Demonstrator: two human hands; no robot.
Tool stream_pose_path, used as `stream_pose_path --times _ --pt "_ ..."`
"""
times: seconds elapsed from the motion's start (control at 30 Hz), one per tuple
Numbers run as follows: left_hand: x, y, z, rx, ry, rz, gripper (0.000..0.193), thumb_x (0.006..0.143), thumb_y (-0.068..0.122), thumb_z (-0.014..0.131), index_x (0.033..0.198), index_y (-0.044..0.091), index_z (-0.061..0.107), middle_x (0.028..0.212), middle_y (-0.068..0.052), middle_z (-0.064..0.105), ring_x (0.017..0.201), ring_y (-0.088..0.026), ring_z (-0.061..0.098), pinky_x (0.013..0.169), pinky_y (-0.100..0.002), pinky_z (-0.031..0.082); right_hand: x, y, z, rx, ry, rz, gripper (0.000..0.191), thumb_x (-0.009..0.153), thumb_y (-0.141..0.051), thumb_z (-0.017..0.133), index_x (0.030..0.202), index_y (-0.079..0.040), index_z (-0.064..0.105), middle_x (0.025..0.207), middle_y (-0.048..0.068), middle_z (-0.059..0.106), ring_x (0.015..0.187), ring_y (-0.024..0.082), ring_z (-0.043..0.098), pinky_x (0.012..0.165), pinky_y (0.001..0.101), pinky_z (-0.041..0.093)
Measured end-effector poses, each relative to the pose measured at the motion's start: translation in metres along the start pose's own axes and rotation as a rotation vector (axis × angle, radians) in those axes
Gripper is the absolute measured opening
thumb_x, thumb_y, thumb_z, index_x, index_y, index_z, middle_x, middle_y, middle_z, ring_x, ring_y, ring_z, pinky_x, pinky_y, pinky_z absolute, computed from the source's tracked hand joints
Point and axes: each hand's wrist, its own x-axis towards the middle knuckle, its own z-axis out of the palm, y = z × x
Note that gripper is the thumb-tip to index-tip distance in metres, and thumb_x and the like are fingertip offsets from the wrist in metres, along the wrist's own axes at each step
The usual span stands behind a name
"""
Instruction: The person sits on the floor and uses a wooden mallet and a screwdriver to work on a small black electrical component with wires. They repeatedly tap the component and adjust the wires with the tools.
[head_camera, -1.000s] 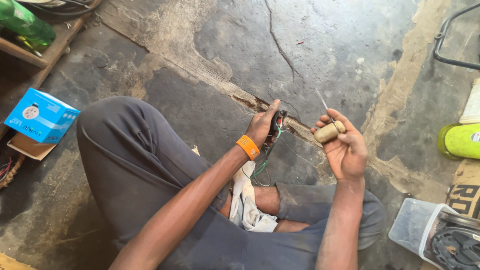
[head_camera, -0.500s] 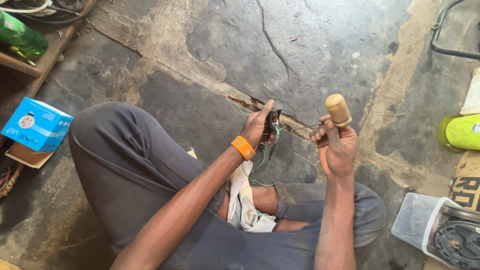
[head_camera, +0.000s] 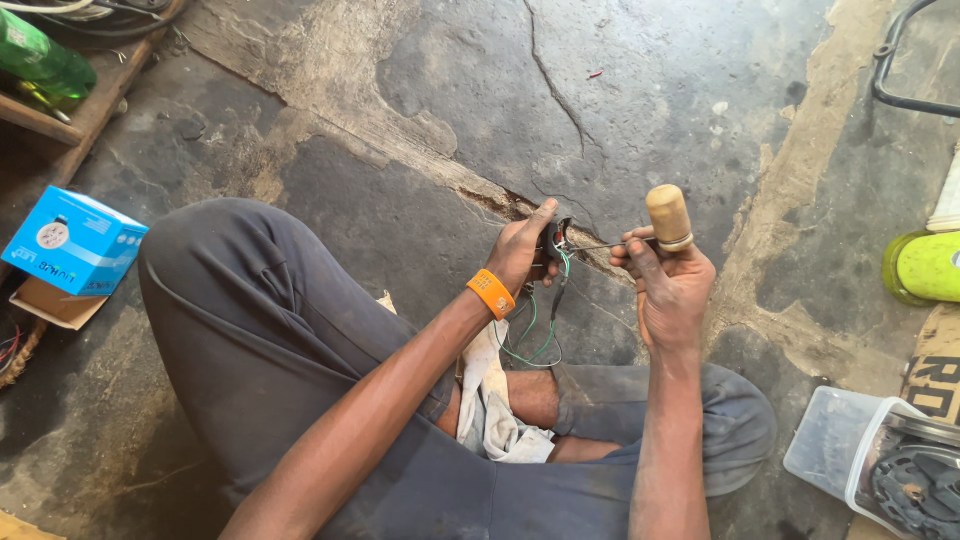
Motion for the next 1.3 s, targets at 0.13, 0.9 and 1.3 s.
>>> stream_pose_path --times 0.13,0.9,1.3 --pt "-0.004 -0.006 0.004 0.003 -0.006 0.006 0.053 0.095 0.059 0.060 0.080 0.009 0.059 0.064 -0.004 0.059 0.051 -0.014 0.059 0.044 -0.029 0.047 -0.005 0.002 -0.004 -0.003 -0.007 0.007 0.017 0.099 0.001 0.072 0.114 0.008 0.067 0.103 0.014 0.071 0.090 0.020 0.073 0.084 0.0345 0.063" --pt "-0.017 -0.019 0.005 -0.062 -0.069 0.015 0.045 0.099 0.051 0.059 0.089 0.007 0.061 0.075 -0.005 0.062 0.060 -0.015 0.064 0.051 -0.031 0.052 -0.019 -0.001 -0.008 -0.109 -0.007 -0.065 0.019 0.095 0.006 0.073 0.114 0.007 0.069 0.107 0.018 0.074 0.093 0.020 0.074 0.081 0.0331 0.063" --pt "-0.038 -0.028 0.000 -0.089 -0.108 0.017 0.045 0.100 0.049 0.059 0.090 0.005 0.063 0.076 -0.005 0.063 0.063 -0.016 0.065 0.053 -0.032 0.054 -0.046 0.000 -0.001 -0.081 -0.051 -0.102 0.016 0.096 0.010 0.072 0.111 0.006 0.072 0.108 0.018 0.074 0.099 0.021 0.072 0.084 0.0335 0.062"
